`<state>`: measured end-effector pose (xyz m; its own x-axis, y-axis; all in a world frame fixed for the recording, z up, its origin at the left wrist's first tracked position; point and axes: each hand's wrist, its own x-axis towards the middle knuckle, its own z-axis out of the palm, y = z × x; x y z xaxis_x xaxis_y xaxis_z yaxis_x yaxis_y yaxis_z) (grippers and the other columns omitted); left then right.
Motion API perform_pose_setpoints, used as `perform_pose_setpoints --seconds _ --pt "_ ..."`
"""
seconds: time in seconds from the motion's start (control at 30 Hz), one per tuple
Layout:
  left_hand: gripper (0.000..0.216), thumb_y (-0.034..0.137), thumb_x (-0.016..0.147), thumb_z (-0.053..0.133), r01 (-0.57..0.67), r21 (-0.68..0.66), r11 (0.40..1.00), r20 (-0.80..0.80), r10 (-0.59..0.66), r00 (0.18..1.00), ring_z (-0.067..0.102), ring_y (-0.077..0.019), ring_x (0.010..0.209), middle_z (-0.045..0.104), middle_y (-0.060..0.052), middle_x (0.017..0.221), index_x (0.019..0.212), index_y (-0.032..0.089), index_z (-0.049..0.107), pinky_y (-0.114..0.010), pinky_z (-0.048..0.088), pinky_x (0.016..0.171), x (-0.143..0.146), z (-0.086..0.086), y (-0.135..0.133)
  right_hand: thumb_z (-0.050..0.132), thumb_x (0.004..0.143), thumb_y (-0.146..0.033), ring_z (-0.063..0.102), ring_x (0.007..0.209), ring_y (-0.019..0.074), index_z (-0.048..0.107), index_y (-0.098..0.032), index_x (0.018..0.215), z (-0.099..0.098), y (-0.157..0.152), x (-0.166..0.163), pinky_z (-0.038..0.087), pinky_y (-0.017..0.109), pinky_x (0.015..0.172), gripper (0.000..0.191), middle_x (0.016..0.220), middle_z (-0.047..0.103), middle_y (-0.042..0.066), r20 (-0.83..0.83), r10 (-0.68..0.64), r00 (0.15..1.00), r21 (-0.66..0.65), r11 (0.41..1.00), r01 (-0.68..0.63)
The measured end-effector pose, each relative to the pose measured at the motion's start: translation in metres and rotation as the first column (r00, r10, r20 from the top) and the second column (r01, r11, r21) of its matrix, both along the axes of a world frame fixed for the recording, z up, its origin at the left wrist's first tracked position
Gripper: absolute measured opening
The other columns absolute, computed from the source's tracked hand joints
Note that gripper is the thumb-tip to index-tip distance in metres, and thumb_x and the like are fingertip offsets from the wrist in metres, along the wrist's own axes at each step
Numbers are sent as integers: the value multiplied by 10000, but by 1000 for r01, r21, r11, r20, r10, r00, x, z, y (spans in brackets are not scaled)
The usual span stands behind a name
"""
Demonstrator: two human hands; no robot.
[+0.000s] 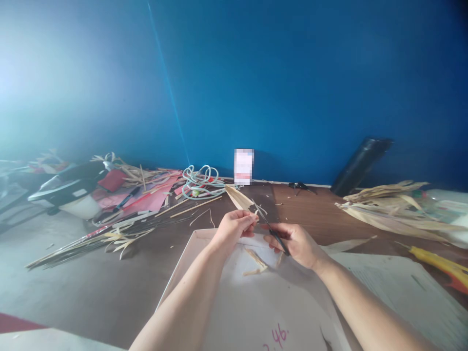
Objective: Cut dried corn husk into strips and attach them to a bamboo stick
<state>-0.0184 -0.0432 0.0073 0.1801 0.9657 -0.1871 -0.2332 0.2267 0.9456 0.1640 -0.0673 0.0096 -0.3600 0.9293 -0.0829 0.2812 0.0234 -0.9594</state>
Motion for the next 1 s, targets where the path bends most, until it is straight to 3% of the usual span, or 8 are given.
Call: perform_pose_setpoints --seconds 0.5,1.0 --pt "263 332 658 707 17 -5 1000 28 -17 999 458 -43 527 541 -18 668 778 104 651 -152 395 463 0 1 -1 647 756 -351 412 561 103 670 -196 1068 2 -3 -5 349 223 530 349 603 497 -35 -49 47 998 9 999 -46" --pt "270 335 680 683 41 -10 999 20 -40 999 473 -53 532 539 -20 665 811 100 653 -167 409 478 0 1 -2 623 783 -342 448 586 124 669 -221 1078 -3 -2 -4 368 236 536 322 648 548 -13 -24 31 999 56 998 -29"
